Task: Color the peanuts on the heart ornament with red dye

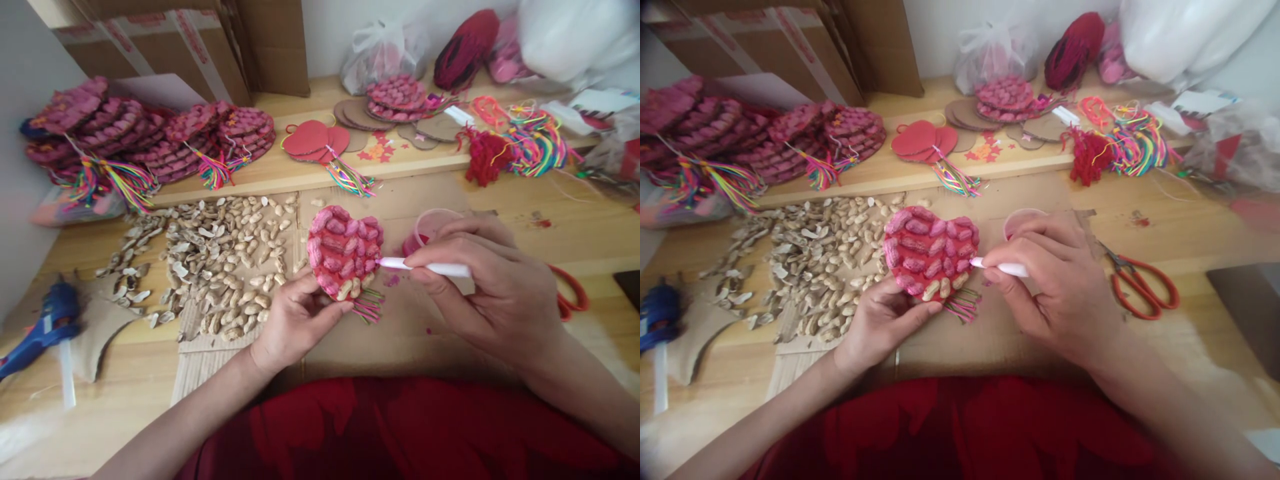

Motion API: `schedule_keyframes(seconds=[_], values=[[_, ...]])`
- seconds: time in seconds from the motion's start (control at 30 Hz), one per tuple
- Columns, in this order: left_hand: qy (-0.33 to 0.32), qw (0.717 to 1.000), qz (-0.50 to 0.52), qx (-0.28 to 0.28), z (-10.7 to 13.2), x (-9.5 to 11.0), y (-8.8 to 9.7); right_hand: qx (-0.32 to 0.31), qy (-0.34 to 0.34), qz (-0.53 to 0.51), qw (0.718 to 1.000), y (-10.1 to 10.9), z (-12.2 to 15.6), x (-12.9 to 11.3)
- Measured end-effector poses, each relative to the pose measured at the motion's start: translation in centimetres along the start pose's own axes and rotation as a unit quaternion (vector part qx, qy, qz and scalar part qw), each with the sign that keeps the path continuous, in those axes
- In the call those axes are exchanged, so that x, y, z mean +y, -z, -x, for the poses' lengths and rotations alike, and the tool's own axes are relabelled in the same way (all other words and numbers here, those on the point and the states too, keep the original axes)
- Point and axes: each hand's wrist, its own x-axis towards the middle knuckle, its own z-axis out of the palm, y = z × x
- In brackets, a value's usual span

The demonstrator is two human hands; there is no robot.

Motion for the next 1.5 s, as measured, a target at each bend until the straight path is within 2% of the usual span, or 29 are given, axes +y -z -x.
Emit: schedule_keyframes(seconds=[0.13, 0.3, 0.43, 1.1, 1.33, 1.5], values=[[-0.009, 1.000, -0.022, -0.006, -0.07, 0.01, 0.12, -0.004, -0.010, -0.002, 1.000, -0.17, -0.02, 0.23], [0.014, 1.000, 0.023, -0.009, -0.06, -0.01, 0.15, 0.013, 0.006, 0.032, 0.999, 0.04, 0.13, 0.24], [0.024, 0.999, 0.046, -0.012, -0.05, 0.03, 0.12, 0.011, -0.007, 0.008, 1.000, 0.19, 0.23, 0.27], [0.001, 1.000, 0.000, -0.007, 0.05, -0.44, 0.28, 0.012, 0.004, 0.045, 0.999, 0.47, 0.27, 0.12], [0.013, 1.000, -0.017, -0.014, 0.16, -0.83, 0.61, 0.002, -0.010, 0.011, 1.000, 0.47, 0.18, 0.07], [0.026, 0.999, -0.009, -0.019, 0.20, -0.78, 0.55, 0.013, -0.015, 0.036, 0.999, 0.42, 0.28, 0.37]])
